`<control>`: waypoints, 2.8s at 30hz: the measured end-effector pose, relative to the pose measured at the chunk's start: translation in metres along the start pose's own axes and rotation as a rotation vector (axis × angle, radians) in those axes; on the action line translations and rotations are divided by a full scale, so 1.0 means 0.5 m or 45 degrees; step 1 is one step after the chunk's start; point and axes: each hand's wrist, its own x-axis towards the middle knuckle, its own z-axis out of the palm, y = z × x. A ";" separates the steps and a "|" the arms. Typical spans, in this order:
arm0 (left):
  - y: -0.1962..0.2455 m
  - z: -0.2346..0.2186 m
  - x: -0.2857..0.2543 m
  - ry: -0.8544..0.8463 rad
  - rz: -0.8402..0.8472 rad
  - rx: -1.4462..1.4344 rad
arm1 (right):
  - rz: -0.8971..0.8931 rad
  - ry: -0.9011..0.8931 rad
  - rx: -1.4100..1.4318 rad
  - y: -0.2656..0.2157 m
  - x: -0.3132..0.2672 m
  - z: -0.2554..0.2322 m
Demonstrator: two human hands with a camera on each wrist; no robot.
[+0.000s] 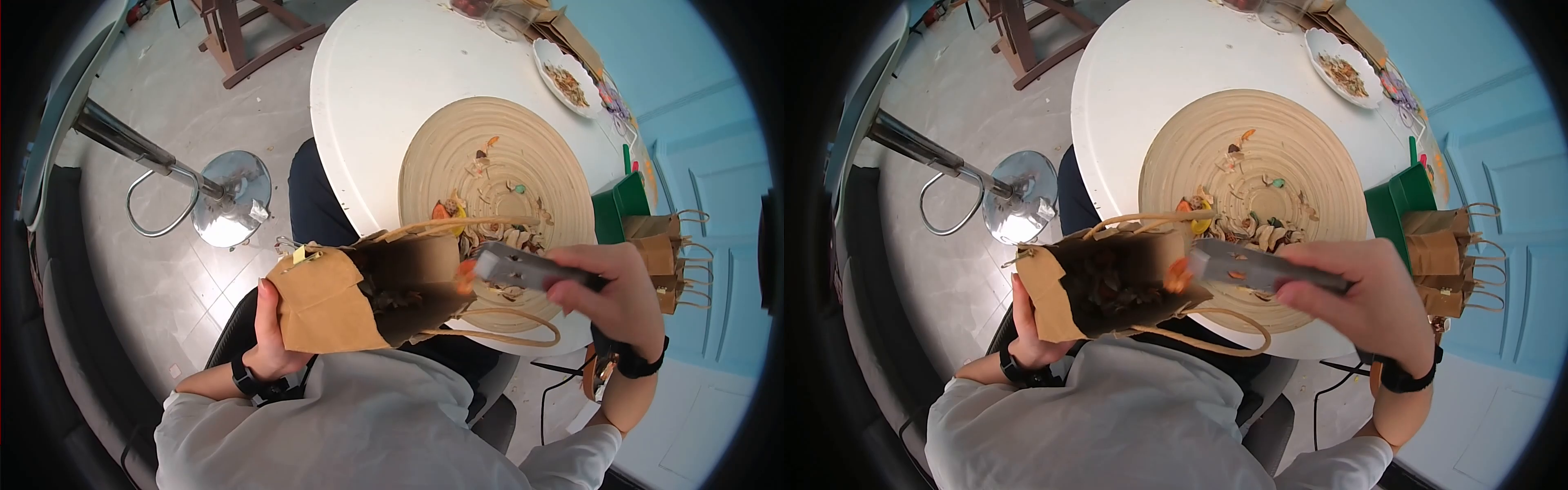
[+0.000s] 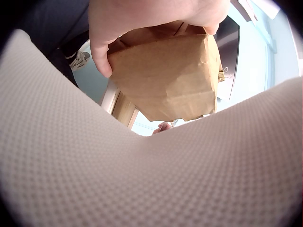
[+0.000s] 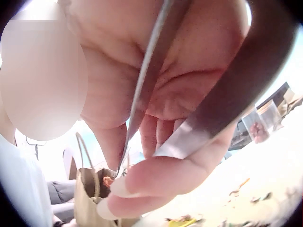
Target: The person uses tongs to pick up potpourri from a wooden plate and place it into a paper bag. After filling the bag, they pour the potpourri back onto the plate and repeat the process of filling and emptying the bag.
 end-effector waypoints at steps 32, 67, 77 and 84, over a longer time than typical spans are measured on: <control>-0.006 -0.011 0.004 -0.041 0.014 -0.047 | 0.165 -0.084 0.109 0.017 0.021 -0.023; -0.006 -0.016 0.001 -0.008 -0.014 -0.037 | 0.039 -0.019 -0.409 0.057 0.096 0.031; -0.004 -0.008 0.004 -0.031 -0.002 -0.013 | -0.101 0.520 -0.518 0.039 0.068 0.016; -0.005 -0.007 0.002 -0.017 -0.017 -0.027 | -0.048 0.503 -0.512 0.036 0.061 0.003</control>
